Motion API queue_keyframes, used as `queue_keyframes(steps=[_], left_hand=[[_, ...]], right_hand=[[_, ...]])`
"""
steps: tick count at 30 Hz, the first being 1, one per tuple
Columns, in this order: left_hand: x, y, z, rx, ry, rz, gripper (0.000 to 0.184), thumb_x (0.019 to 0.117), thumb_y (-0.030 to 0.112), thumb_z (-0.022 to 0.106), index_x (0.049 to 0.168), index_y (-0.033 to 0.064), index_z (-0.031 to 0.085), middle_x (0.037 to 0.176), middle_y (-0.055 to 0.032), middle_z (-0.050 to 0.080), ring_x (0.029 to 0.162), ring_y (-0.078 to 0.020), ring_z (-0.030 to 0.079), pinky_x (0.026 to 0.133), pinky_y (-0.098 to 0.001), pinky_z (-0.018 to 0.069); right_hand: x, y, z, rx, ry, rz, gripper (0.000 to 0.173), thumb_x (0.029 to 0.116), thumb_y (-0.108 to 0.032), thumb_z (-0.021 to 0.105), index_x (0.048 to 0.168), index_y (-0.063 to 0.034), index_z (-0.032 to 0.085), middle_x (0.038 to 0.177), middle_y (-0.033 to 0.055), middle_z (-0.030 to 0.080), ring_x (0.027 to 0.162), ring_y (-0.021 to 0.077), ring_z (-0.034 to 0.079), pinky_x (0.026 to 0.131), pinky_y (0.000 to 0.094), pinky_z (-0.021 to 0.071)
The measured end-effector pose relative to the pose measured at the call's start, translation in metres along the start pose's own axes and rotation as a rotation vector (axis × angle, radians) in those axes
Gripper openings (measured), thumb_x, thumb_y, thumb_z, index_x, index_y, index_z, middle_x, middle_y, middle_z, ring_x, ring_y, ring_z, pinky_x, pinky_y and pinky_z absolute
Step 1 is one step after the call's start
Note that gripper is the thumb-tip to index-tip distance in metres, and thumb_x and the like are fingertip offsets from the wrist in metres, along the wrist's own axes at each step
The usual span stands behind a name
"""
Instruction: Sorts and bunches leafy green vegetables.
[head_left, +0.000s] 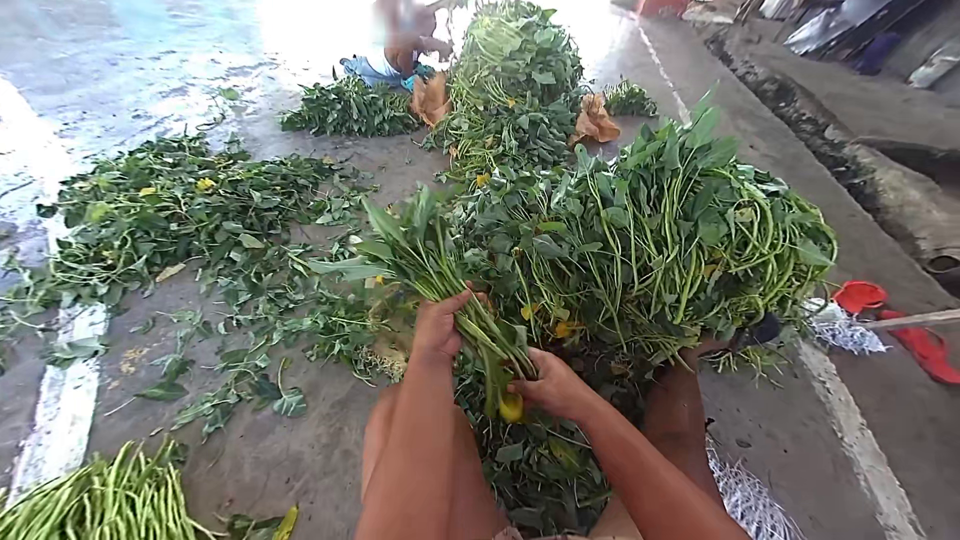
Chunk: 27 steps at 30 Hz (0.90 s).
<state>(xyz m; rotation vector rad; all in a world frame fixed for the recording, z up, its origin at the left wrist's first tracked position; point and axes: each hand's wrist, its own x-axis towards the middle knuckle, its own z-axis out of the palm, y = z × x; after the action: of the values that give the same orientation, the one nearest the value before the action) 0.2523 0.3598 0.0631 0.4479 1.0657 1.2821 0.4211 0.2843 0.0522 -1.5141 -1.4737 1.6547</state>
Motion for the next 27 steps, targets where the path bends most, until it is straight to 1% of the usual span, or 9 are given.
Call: queue_keyframes(steps=[4,8,12,14,16,19,22,25,27], left_hand=[[0.002,-0.02,0.004,0.054,0.119,-0.074,0.039,0.0934,-0.015,0.054,0.128,-0.002,0.045,0.099,-0.0146,0.062,0.075,-0.0196,0.067,0.068,-0.0329,0.0593],[0.008,-0.026,0.007,0.055,0.209,-0.056,0.037,0.0936,-0.014,0.056,0.128,-0.0029,0.048,0.1,-0.0153,0.063,0.076,-0.0202,0.066,0.069,-0.0339,0.0583],[0.021,-0.016,-0.005,-0.079,0.292,0.065,0.029,0.0972,-0.007,0.056,0.125,0.0013,0.051,0.101,-0.0115,0.064,0.08,-0.019,0.066,0.072,-0.0348,0.0584],[0.022,-0.011,-0.008,-0.124,0.323,0.101,0.028,0.0985,-0.005,0.055,0.125,0.003,0.051,0.1,-0.0101,0.063,0.08,-0.018,0.066,0.071,-0.0343,0.0583],[0.023,-0.011,-0.008,-0.142,0.333,0.099,0.029,0.0993,-0.005,0.054,0.127,0.0034,0.049,0.103,-0.0101,0.063,0.082,-0.0175,0.066,0.073,-0.0345,0.0579],[0.022,-0.016,-0.007,-0.132,0.331,0.026,0.027,0.1004,-0.002,0.053,0.127,0.0025,0.05,0.104,-0.0112,0.067,0.082,-0.0177,0.068,0.072,-0.0341,0.058],[0.02,-0.015,-0.003,-0.162,0.29,-0.09,0.024,0.1027,0.004,0.05,0.126,0.0025,0.05,0.103,-0.0131,0.065,0.08,-0.0205,0.068,0.069,-0.0357,0.0584],[0.017,-0.012,0.0,-0.213,0.21,-0.15,0.017,0.1052,0.006,0.046,0.122,0.0051,0.05,0.098,-0.011,0.063,0.078,-0.0207,0.067,0.07,-0.0375,0.0596],[0.016,-0.01,0.001,-0.27,0.163,-0.141,0.011,0.1057,0.006,0.045,0.111,0.0061,0.054,0.088,-0.0076,0.065,0.072,-0.0184,0.068,0.069,-0.0354,0.0612]], right_hand=[[-0.011,0.024,-0.015,-0.067,-0.051,0.069,0.045,0.0889,0.0,0.072,0.132,0.002,0.057,0.105,0.0125,0.064,0.082,0.0121,0.061,0.078,0.0302,0.054],[-0.015,0.061,-0.013,-0.134,-0.133,0.169,0.057,0.0862,-0.002,0.074,0.14,0.001,0.055,0.079,0.0031,0.057,0.064,0.0094,0.052,0.066,0.0292,0.0489],[-0.026,0.152,-0.007,-0.244,-0.075,0.289,0.031,0.0983,-0.01,0.065,0.126,0.0033,0.064,0.098,0.0167,0.067,0.082,0.0222,0.062,0.08,0.0403,0.0529],[-0.029,0.178,-0.014,-0.467,-0.06,0.387,0.037,0.0997,-0.019,0.066,0.132,-0.0015,0.065,0.118,0.0245,0.068,0.107,0.0376,0.066,0.097,0.0554,0.0499],[-0.03,0.145,-0.021,-0.558,0.008,0.313,0.059,0.0974,-0.02,0.069,0.151,-0.005,0.049,0.148,0.0291,0.049,0.134,0.0463,0.05,0.112,0.0618,0.0398],[-0.021,0.071,-0.02,-0.466,0.249,-0.127,0.064,0.1012,-0.019,0.058,0.158,-0.0012,0.034,0.159,0.0277,0.035,0.145,0.0426,0.04,0.117,0.0549,0.0367],[0.005,0.026,-0.016,-0.276,0.183,-0.255,0.056,0.1055,-0.02,0.047,0.158,-0.003,0.036,0.154,0.0208,0.045,0.133,0.0277,0.054,0.107,0.041,0.047],[0.019,0.021,0.001,0.239,0.068,-0.206,0.029,0.1063,-0.01,0.042,0.13,0.0017,0.055,0.098,0.0026,0.063,0.074,0.0042,0.058,0.068,0.0209,0.0506],[0.022,0.033,0.014,0.571,-0.038,-0.205,0.03,0.1048,-0.017,0.036,0.125,0.0011,0.05,0.098,-0.0014,0.065,0.083,0.0033,0.064,0.075,0.0226,0.0555]])
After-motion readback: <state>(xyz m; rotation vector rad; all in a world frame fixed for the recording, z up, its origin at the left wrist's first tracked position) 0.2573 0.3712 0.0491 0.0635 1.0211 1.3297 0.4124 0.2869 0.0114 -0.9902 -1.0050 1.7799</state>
